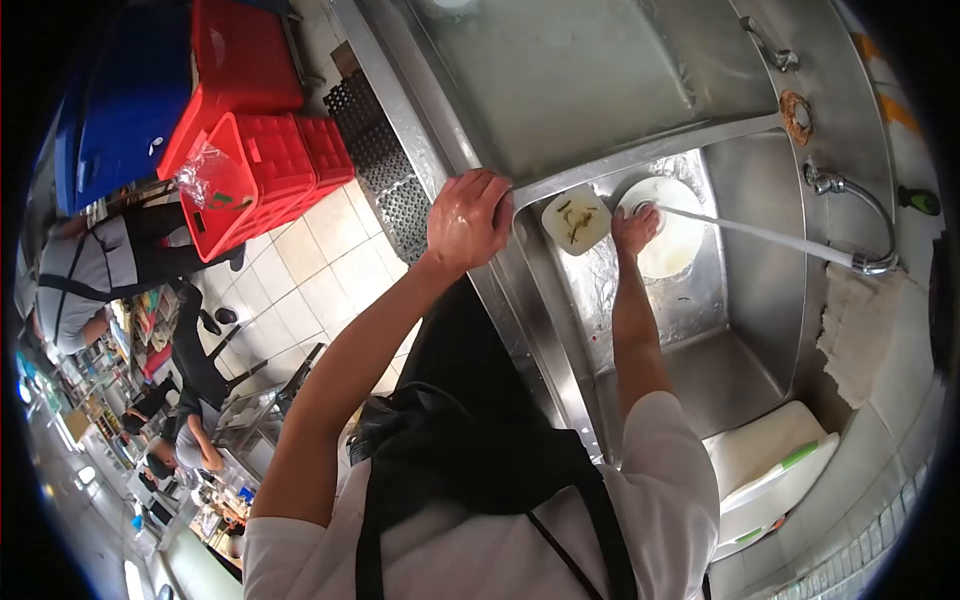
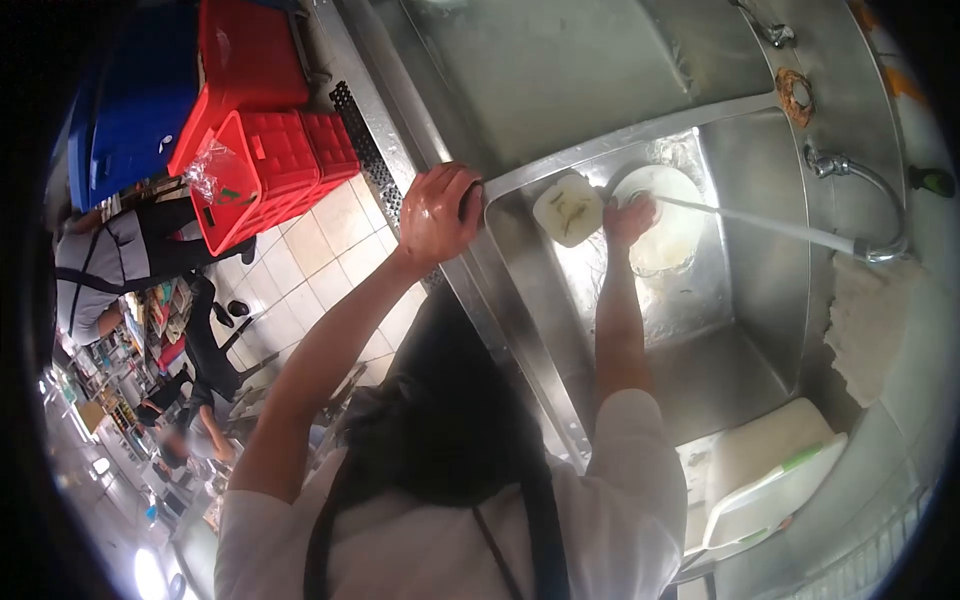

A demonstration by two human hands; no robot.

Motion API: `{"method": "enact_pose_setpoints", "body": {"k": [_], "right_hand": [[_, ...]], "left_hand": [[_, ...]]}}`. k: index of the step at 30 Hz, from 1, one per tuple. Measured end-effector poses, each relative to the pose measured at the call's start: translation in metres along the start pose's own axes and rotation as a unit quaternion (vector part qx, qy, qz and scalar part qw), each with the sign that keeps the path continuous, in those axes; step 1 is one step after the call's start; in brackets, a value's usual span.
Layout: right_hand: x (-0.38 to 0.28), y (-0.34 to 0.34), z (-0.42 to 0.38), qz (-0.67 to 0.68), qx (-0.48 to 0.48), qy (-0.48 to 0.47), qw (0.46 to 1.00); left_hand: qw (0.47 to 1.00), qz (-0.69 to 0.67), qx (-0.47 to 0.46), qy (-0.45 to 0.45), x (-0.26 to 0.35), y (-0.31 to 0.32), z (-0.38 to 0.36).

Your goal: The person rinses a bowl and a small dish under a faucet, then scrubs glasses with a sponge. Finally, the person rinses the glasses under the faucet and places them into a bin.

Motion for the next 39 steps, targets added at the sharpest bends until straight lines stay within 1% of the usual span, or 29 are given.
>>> {"method": "enact_pose_setpoints", "body": {"k": [2, 3, 4, 6, 7, 9, 10, 12, 13, 14, 17, 18, 19, 20, 21, 22, 24, 25, 27, 28, 30, 31, 32, 33, 34, 35, 36, 38, 39], "right_hand": [[-0.004, -0.015, 0.005, -0.01, -0.139, 0.104, 0.985], [-0.002, -0.016, 0.014, -0.033, -0.139, 0.1, 0.985], [0.049, 0.046, 0.043, -0.076, -0.16, -0.059, 0.982], [0.02, 0.018, 0.048, -0.115, -0.283, -0.084, 0.949], [0.009, 0.009, 0.046, -0.116, -0.282, -0.086, 0.949], [-0.003, -0.012, 0.037, -0.132, -0.187, -0.067, 0.971], [-0.002, -0.005, 0.031, -0.133, -0.187, -0.069, 0.971], [0.0, -0.009, 0.023, -0.133, 0.014, -0.015, 0.991], [-0.005, -0.015, 0.023, -0.129, 0.063, -0.057, 0.988], [-0.023, -0.039, 0.031, -0.146, -0.041, -0.011, 0.988], [0.015, -0.006, 0.07, -0.111, -0.176, -0.123, 0.971], [0.009, -0.032, 0.073, -0.05, -0.195, -0.058, 0.978], [0.033, -0.013, 0.088, 0.09, -0.26, -0.09, 0.957], [0.059, 0.006, 0.103, 0.23, -0.318, -0.118, 0.912], [0.04, -0.026, 0.094, 0.104, -0.286, -0.014, 0.952], [0.027, -0.033, 0.092, 0.1, -0.289, -0.016, 0.952], [0.008, -0.025, 0.08, 0.007, -0.409, -0.098, 0.907], [0.002, -0.023, 0.074, 0.005, -0.41, -0.1, 0.906], [-0.003, -0.026, 0.07, -0.096, -0.326, -0.121, 0.933], [0.008, -0.017, 0.079, -0.097, -0.327, -0.123, 0.932], [0.041, -0.004, 0.097, 0.056, -0.439, -0.019, 0.896], [0.04, -0.013, 0.097, 0.114, -0.49, -0.021, 0.864], [0.044, -0.021, 0.093, 0.114, -0.49, -0.021, 0.864], [0.047, -0.044, 0.083, 0.179, -0.44, 0.097, 0.875], [0.061, -0.054, 0.079, 0.24, -0.381, 0.213, 0.867], [0.062, -0.052, 0.076, 0.306, -0.435, 0.236, 0.813], [0.07, -0.043, 0.081, 0.307, -0.437, 0.234, 0.812], [0.089, -0.026, 0.081, 0.383, -0.377, 0.268, 0.799], [0.093, -0.019, 0.077, 0.367, -0.304, 0.263, 0.839]], "left_hand": [[1.0, -0.002, 0.004, 0.001, 0.0, 0.0, 0.0], [1.0, -0.004, 0.013, 0.003, 0.0, -0.001, 0.0], [1.0, -0.005, 0.012, 0.002, 0.0, 0.0, 0.0], [1.0, -0.005, 0.022, 0.005, 0.001, -0.002, 0.0], [1.0, -0.005, 0.024, 0.004, 0.0, -0.002, 0.0], [1.0, -0.002, 0.026, 0.004, 0.0, -0.001, -0.001], [1.0, -0.003, 0.028, 0.003, 0.001, -0.002, -0.001], [1.0, -0.018, 0.019, -0.008, 0.0, -0.002, -0.001], [1.0, -0.014, 0.018, -0.012, -0.002, -0.003, -0.001], [1.0, -0.011, 0.017, -0.009, -0.002, -0.003, 0.0], [1.0, -0.01, 0.01, -0.009, -0.003, -0.001, -0.002], [1.0, -0.008, 0.008, -0.006, -0.003, 0.0, -0.002], [1.0, -0.005, 0.006, -0.005, -0.003, 0.001, -0.002], [1.0, -0.009, 0.005, -0.012, -0.005, 0.002, -0.004], [1.0, -0.006, 0.007, -0.007, -0.004, 0.002, -0.004], [1.0, -0.002, 0.01, -0.001, -0.005, 0.002, -0.004], [1.0, 0.003, 0.009, -0.005, -0.005, 0.003, -0.006], [1.0, 0.003, 0.012, -0.007, -0.005, 0.003, -0.006], [1.0, 0.003, 0.015, -0.01, -0.006, 0.001, -0.006], [1.0, 0.004, 0.012, -0.007, -0.006, 0.001, -0.005], [1.0, 0.001, 0.007, -0.004, -0.005, 0.001, -0.006], [1.0, -0.001, 0.006, -0.007, -0.005, 0.002, -0.006], [1.0, -0.003, 0.007, -0.01, -0.007, 0.003, -0.006], [1.0, -0.003, 0.007, -0.01, -0.006, 0.003, -0.006], [1.0, -0.004, 0.005, -0.013, -0.006, 0.003, -0.007], [1.0, -0.004, 0.003, -0.016, -0.007, 0.004, -0.006], [1.0, -0.001, 0.004, -0.016, -0.008, 0.005, -0.004], [1.0, -0.01, 0.003, -0.012, -0.007, 0.004, -0.006], [1.0, -0.01, -0.006, -0.016, -0.007, 0.005, -0.009]]}}
Point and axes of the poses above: each hand's wrist, its own z-axis towards the middle knuckle, its own y-axis out of the palm, x = y × z, the point moved 6 cm from there along z, towards the middle knuckle, and after that the axes turned 6 degrees about z, right-handed, at the moved point
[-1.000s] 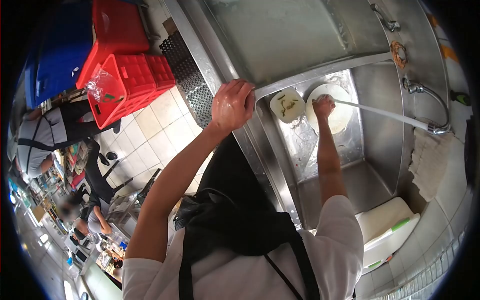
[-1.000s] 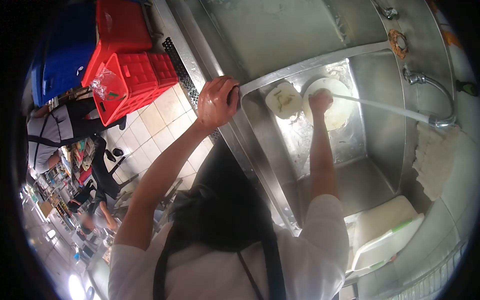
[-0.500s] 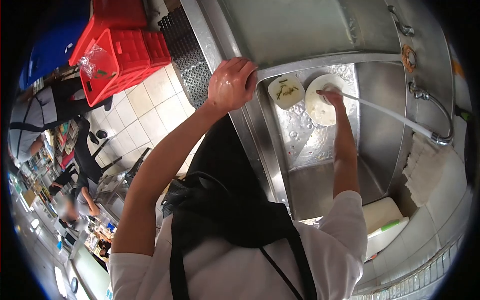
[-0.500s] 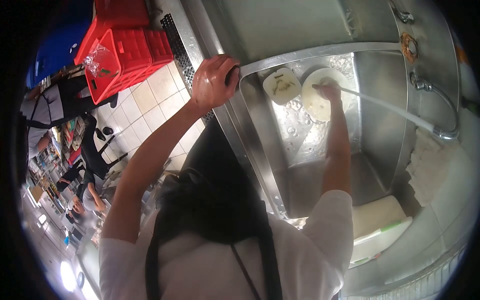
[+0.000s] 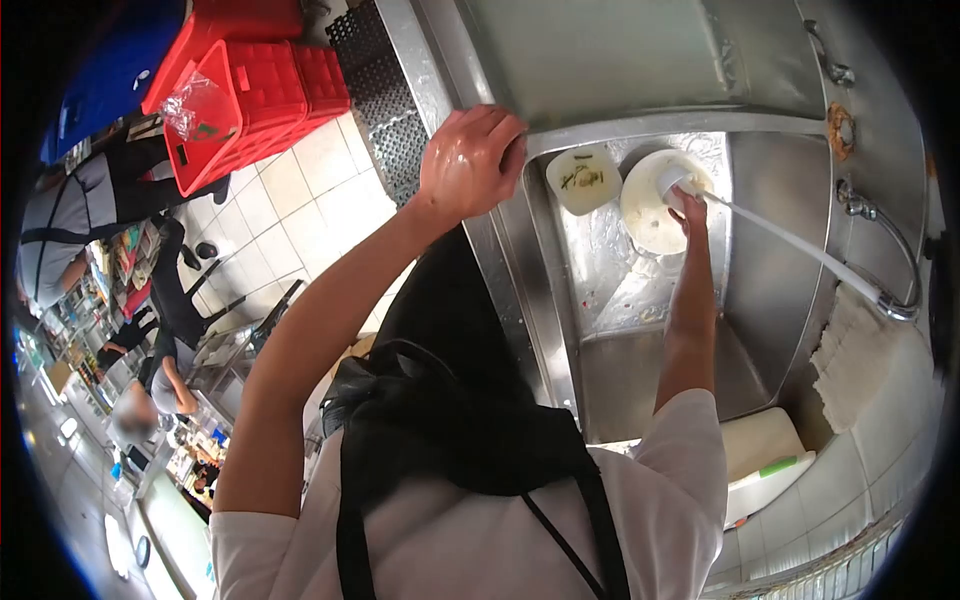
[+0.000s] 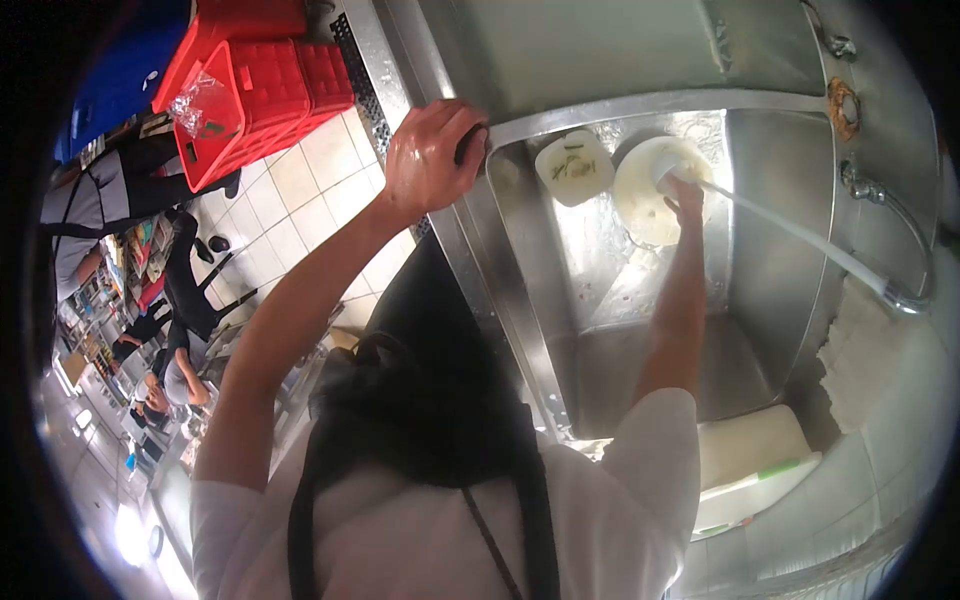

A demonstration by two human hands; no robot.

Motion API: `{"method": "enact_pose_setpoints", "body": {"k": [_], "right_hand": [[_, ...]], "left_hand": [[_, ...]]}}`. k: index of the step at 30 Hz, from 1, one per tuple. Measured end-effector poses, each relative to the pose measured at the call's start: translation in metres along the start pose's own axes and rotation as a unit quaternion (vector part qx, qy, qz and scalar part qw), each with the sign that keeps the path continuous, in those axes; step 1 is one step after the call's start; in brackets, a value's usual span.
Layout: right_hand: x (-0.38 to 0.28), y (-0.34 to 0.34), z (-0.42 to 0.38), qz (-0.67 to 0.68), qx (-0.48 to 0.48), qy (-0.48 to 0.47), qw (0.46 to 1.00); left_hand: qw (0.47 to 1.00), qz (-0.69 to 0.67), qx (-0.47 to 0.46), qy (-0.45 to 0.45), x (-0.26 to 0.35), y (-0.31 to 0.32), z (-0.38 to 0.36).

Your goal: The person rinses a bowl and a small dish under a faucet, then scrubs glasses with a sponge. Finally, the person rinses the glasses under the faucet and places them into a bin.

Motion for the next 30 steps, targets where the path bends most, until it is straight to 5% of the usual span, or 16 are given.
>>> {"method": "enact_pose_setpoints", "body": {"k": [3, 5, 7, 10, 12, 13, 14, 15, 16, 19, 21, 22, 26, 29, 30], "right_hand": [[0.031, -0.003, 0.044, 0.012, 0.107, -0.018, 0.994], [0.008, 0.014, -0.003, 0.113, 0.095, -0.036, 0.988], [0.025, 0.025, 0.0, 0.389, -0.038, 0.006, 0.92], [0.041, -0.001, 0.041, 0.071, -0.046, -0.325, 0.942], [0.023, -0.002, 0.022, -0.095, -0.008, -0.411, 0.906], [0.019, -0.002, 0.012, 0.186, -0.059, -0.223, 0.955], [0.03, 0.01, 0.001, 0.445, -0.103, -0.007, 0.889], [0.028, 0.014, -0.004, 0.447, -0.102, -0.007, 0.889], [0.011, 0.019, -0.01, 0.256, -0.109, -0.133, 0.951], [-0.002, 0.034, -0.022, 0.067, -0.082, -0.114, 0.988], [-0.012, 0.046, -0.014, -0.335, 0.018, -0.237, 0.912], [-0.011, 0.049, -0.017, -0.401, 0.07, -0.264, 0.875], [-0.006, 0.045, -0.023, -0.47, 0.054, -0.25, 0.845], [-0.005, 0.031, -0.025, -0.458, 0.096, -0.367, 0.804], [0.005, 0.025, -0.022, -0.384, 0.063, -0.333, 0.859]], "left_hand": [[1.0, 0.005, 0.017, 0.01, 0.0, 0.001, 0.004], [1.0, 0.008, 0.021, 0.011, 0.001, 0.0, 0.004], [1.0, 0.008, 0.021, 0.013, 0.002, 0.001, 0.004], [1.0, 0.01, 0.013, 0.009, 0.002, 0.001, 0.004], [1.0, 0.011, 0.008, 0.008, 0.003, 0.001, 0.005], [1.0, 0.012, 0.006, 0.006, 0.003, 0.0, 0.005], [1.0, 0.012, 0.003, 0.004, 0.003, 0.0, 0.004], [1.0, 0.012, 0.003, 0.006, 0.003, 0.0, 0.004], [1.0, 0.011, 0.004, 0.007, 0.003, 0.0, 0.004], [1.0, 0.01, 0.01, 0.01, 0.003, 0.0, 0.005], [1.0, 0.011, 0.016, 0.012, 0.004, 0.0, 0.005], [1.0, 0.01, 0.017, 0.011, 0.004, 0.0, 0.006], [1.0, 0.013, -0.008, 0.012, 0.005, -0.002, 0.005], [0.999, 0.018, 0.009, 0.026, 0.006, 0.0, 0.006], [0.999, 0.021, 0.005, 0.027, 0.006, -0.001, 0.006]]}}
Point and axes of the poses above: each hand's wrist, its own z-axis towards the middle knuckle, its own y-axis out of the palm, x = y × z, the point moved 6 cm from there along z, towards the middle knuckle, and after that the axes turned 6 degrees about z, right-handed, at the moved point
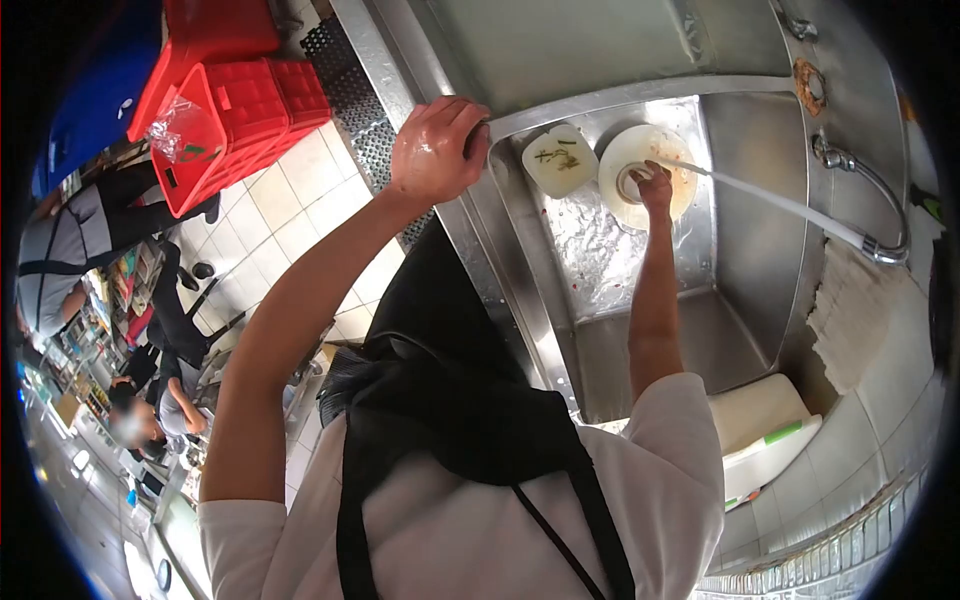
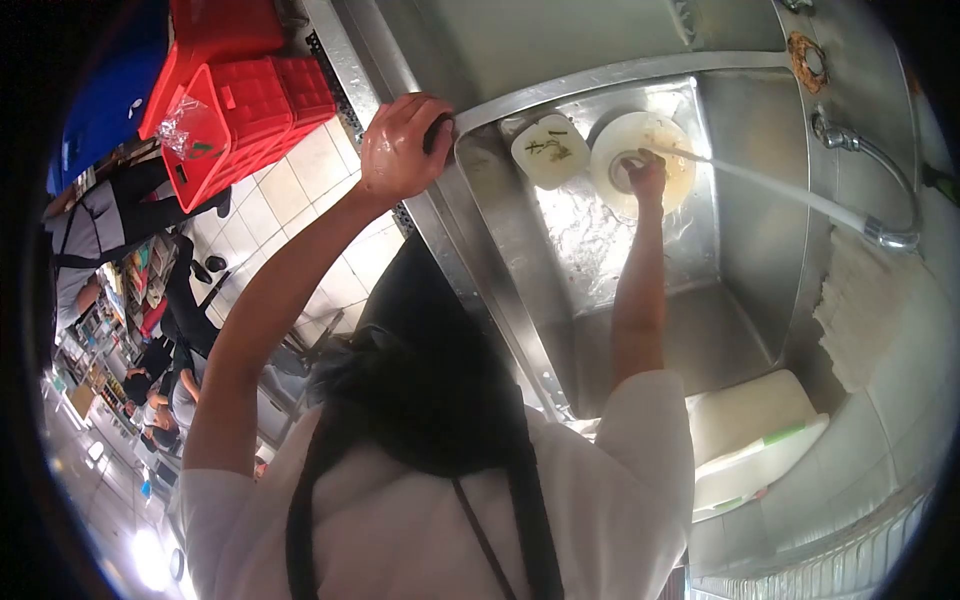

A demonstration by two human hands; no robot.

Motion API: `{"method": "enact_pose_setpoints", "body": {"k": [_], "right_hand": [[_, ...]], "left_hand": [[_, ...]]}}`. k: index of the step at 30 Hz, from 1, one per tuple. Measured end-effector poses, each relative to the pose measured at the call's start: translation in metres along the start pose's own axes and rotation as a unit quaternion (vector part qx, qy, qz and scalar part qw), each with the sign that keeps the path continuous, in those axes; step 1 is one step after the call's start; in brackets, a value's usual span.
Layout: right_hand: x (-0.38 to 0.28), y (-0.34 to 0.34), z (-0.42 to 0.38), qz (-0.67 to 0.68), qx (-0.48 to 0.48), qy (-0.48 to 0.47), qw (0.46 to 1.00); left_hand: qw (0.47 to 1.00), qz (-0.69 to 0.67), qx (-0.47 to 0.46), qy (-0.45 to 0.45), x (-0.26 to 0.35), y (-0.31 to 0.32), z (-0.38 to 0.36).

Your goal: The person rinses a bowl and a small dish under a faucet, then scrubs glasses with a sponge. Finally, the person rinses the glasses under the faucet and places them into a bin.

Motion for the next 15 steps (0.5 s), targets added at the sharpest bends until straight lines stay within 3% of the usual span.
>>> {"method": "enact_pose_setpoints", "body": {"k": [3, 5, 7, 9, 10, 11, 12, 14, 15], "right_hand": [[-0.031, 0.011, -0.019, -0.087, -0.07, 0.02, 0.994], [-0.01, 0.047, -0.025, -0.126, -0.06, 0.006, 0.99], [-0.045, 0.026, -0.041, -0.11, -0.044, 0.056, 0.991], [-0.019, 0.05, -0.041, -0.2, 0.111, -0.12, 0.966], [-0.03, 0.029, -0.051, -0.07, 0.168, -0.033, 0.983], [-0.041, 0.007, -0.064, 0.072, 0.244, 0.037, 0.966], [-0.05, 0.0, -0.063, 0.089, 0.146, 0.086, 0.981], [-0.058, -0.003, -0.063, 0.104, 0.046, 0.135, 0.984], [-0.051, 0.007, -0.062, 0.055, 0.042, 0.133, 0.989]], "left_hand": [[1.0, -0.006, -0.008, -0.004, -0.002, 0.002, -0.001], [1.0, -0.007, 0.0, -0.004, -0.003, 0.0, -0.002], [1.0, -0.005, 0.009, -0.005, -0.002, -0.001, -0.002], [1.0, -0.01, 0.025, -0.01, -0.003, -0.003, -0.003], [1.0, -0.017, 0.011, -0.009, -0.005, -0.002, -0.003], [1.0, -0.014, 0.007, -0.012, -0.005, -0.001, -0.005], [1.0, -0.018, 0.01, -0.01, -0.004, -0.001, -0.005], [1.0, -0.023, 0.013, -0.01, -0.006, -0.002, -0.003], [1.0, -0.023, 0.009, -0.015, -0.007, -0.002, -0.003]]}}
Point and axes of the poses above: each hand's wrist, its own z-axis towards the middle knuckle, its own y-axis out of the palm, x = y × z, the point moved 6 cm from there along z, towards the middle knuckle, and after that the axes turned 6 degrees about z, right-handed, at the moved point
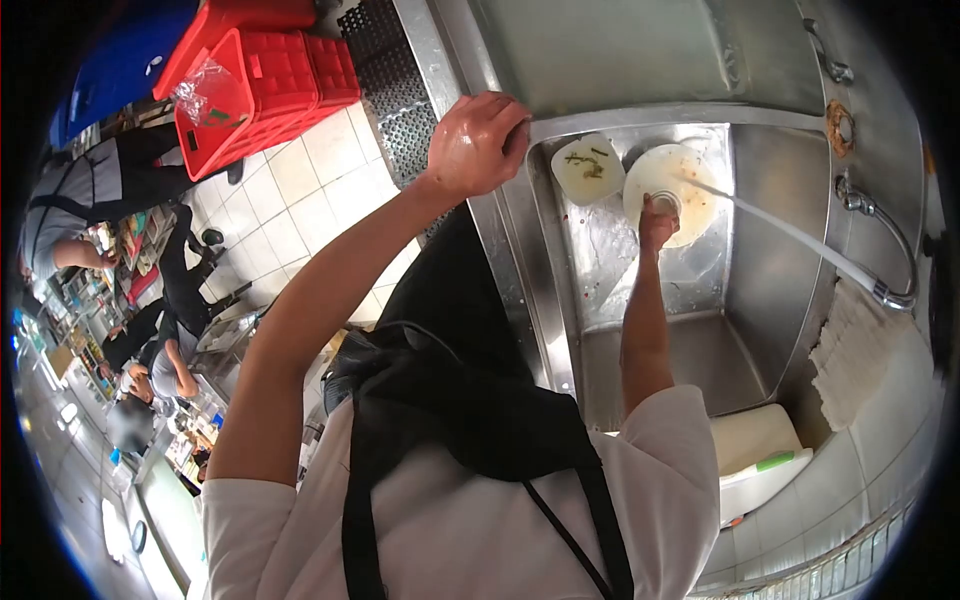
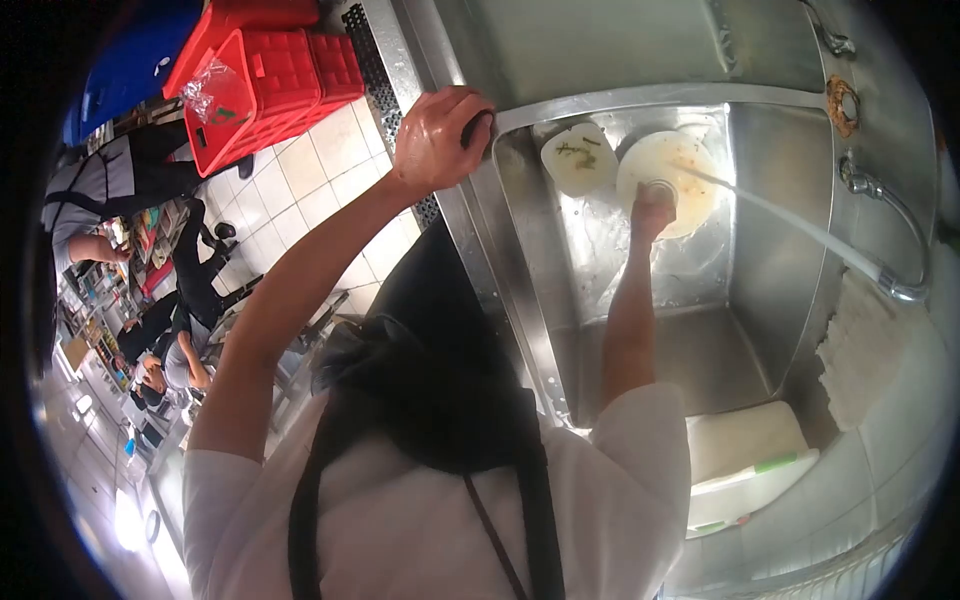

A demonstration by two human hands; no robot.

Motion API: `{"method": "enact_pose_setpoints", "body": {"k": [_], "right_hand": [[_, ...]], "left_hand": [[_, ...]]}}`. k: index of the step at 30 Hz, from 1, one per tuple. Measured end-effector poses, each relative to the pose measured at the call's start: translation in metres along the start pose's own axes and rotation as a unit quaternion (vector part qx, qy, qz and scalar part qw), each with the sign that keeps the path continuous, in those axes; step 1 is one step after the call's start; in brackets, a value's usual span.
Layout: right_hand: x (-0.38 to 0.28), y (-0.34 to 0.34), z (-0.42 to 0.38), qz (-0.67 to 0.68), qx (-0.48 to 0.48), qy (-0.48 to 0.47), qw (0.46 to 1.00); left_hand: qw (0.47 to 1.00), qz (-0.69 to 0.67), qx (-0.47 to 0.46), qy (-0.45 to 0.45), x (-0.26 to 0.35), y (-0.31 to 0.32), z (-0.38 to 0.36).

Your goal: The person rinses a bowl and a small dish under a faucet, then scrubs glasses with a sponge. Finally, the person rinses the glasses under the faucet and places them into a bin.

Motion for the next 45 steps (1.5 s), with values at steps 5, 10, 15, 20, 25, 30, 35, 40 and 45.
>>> {"method": "enact_pose_setpoints", "body": {"k": [5, 10, 15, 20, 25, 30, 35, 40, 45], "right_hand": [[0.014, 0.006, -0.007, -0.167, 0.147, -0.059, 0.973], [0.044, -0.005, 0.028, -0.141, 0.147, 0.032, 0.978], [0.053, -0.028, 0.042, -0.024, 0.118, 0.035, 0.992], [0.075, -0.026, 0.046, 0.048, 0.11, 0.114, 0.986], [0.081, -0.021, 0.066, -0.016, -0.017, 0.059, 0.998], [0.087, -0.023, 0.07, 0.074, -0.049, 0.111, 0.99], [0.063, -0.019, 0.052, 0.355, -0.195, 0.3, 0.864], [0.057, -0.006, 0.049, 0.573, -0.194, 0.341, 0.719], [0.054, 0.008, 0.066, 0.53, -0.117, 0.291, 0.788]], "left_hand": [[1.0, 0.003, -0.003, -0.004, 0.002, 0.001, -0.001], [1.0, -0.001, -0.004, -0.012, 0.001, 0.001, 0.0], [1.0, 0.0, 0.0, -0.02, 0.002, 0.001, 0.0], [1.0, 0.001, -0.007, -0.02, 0.001, 0.003, -0.001], [1.0, 0.005, 0.012, -0.021, 0.0, 0.005, 0.0], [1.0, 0.002, 0.01, -0.011, -0.001, 0.002, -0.001], [1.0, 0.003, 0.018, -0.011, -0.003, 0.002, -0.003], [1.0, -0.002, 0.028, -0.01, -0.005, 0.002, -0.004], [1.0, 0.003, 0.019, -0.018, -0.003, 0.003, -0.003]]}}
Point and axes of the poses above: each hand's wrist, its own z-axis towards the middle knuckle, its own y-axis out of the palm, x = y × z, the point moved 6 cm from there along z, towards the middle knuckle, and after that the axes turned 6 degrees about z, right-handed, at the moved point
